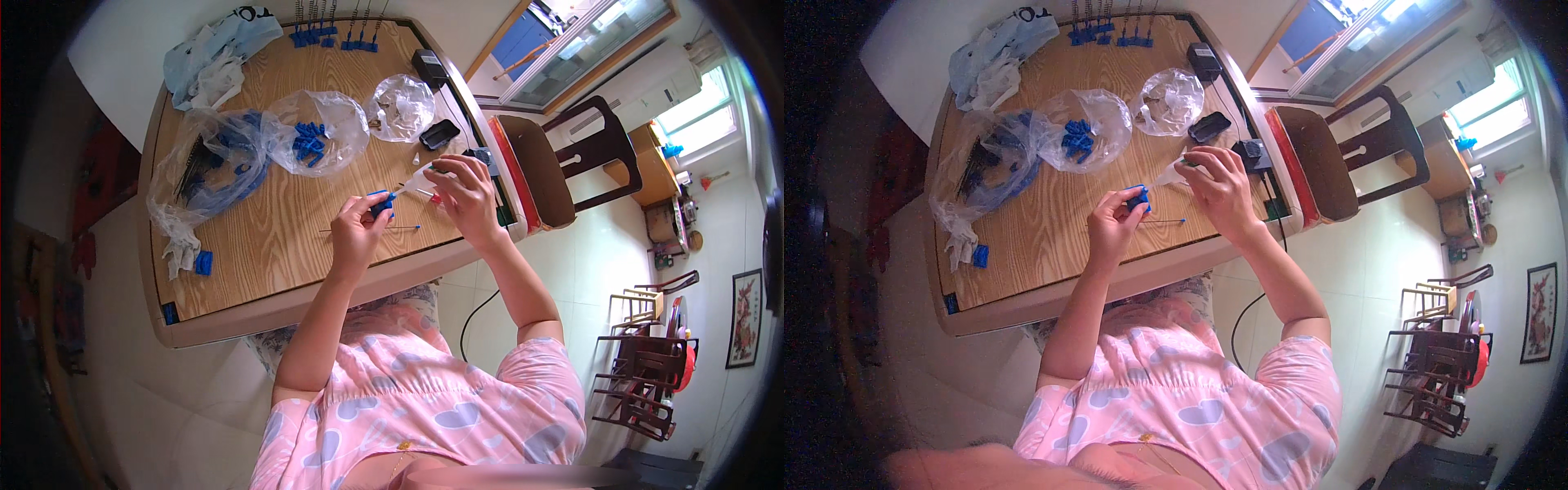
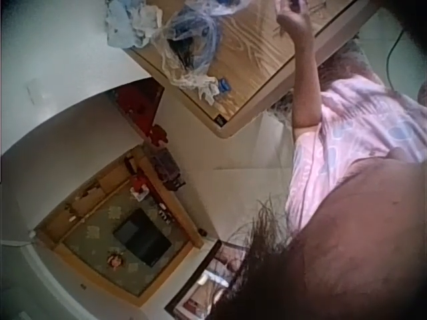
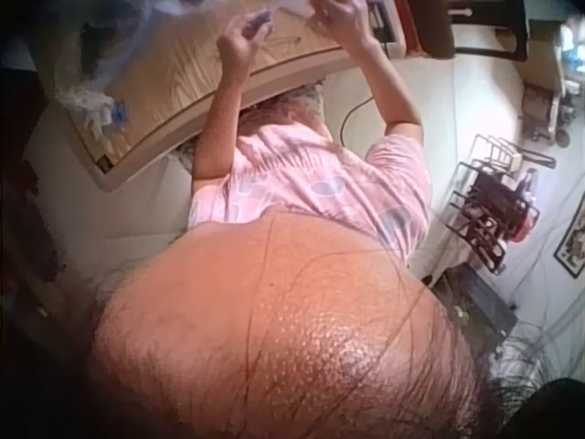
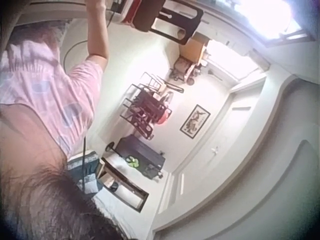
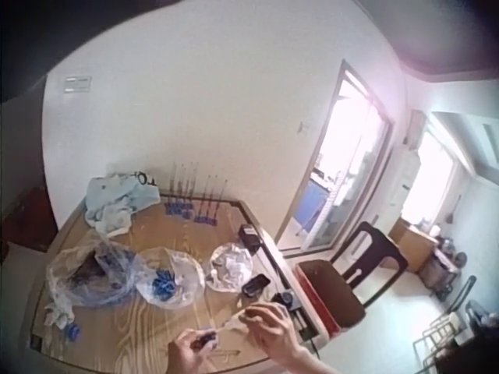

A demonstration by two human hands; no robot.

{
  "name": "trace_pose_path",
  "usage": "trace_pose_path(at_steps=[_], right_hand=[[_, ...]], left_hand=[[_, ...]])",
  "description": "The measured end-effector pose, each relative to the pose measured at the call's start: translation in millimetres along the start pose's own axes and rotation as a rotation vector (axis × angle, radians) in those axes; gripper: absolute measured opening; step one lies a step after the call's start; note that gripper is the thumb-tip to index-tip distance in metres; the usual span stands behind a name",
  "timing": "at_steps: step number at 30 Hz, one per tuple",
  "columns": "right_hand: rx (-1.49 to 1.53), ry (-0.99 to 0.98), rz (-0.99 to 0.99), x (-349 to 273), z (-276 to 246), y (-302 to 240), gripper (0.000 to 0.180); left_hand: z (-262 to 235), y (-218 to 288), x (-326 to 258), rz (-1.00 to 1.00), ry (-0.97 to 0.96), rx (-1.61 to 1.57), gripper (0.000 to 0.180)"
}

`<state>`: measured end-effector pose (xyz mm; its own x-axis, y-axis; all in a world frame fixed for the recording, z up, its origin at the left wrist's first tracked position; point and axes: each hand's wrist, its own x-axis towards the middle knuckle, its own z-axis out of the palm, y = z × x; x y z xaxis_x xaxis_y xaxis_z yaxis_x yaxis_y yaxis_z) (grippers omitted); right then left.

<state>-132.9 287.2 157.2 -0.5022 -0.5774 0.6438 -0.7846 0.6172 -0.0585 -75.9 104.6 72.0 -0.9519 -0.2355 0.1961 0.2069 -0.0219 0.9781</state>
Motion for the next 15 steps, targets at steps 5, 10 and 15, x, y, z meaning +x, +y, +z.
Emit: trace_pose_path(at_steps=[5,10,15], right_hand=[[-0.016,0.003,-0.008,0.7,-1.1,0.3,0.036],[-0.036,0.006,-0.034,2.1,-3.0,-0.3,0.036],[-0.035,0.003,-0.041,3.6,-4.0,-0.9,0.037]], left_hand=[[0.3,-4.2,0.2,0.012,-0.022,-0.02,0.021],[0.9,-6.4,0.6,0.002,-0.025,-0.04,0.02],[2.4,-6.9,0.4,0.008,0.007,-0.074,0.023]])
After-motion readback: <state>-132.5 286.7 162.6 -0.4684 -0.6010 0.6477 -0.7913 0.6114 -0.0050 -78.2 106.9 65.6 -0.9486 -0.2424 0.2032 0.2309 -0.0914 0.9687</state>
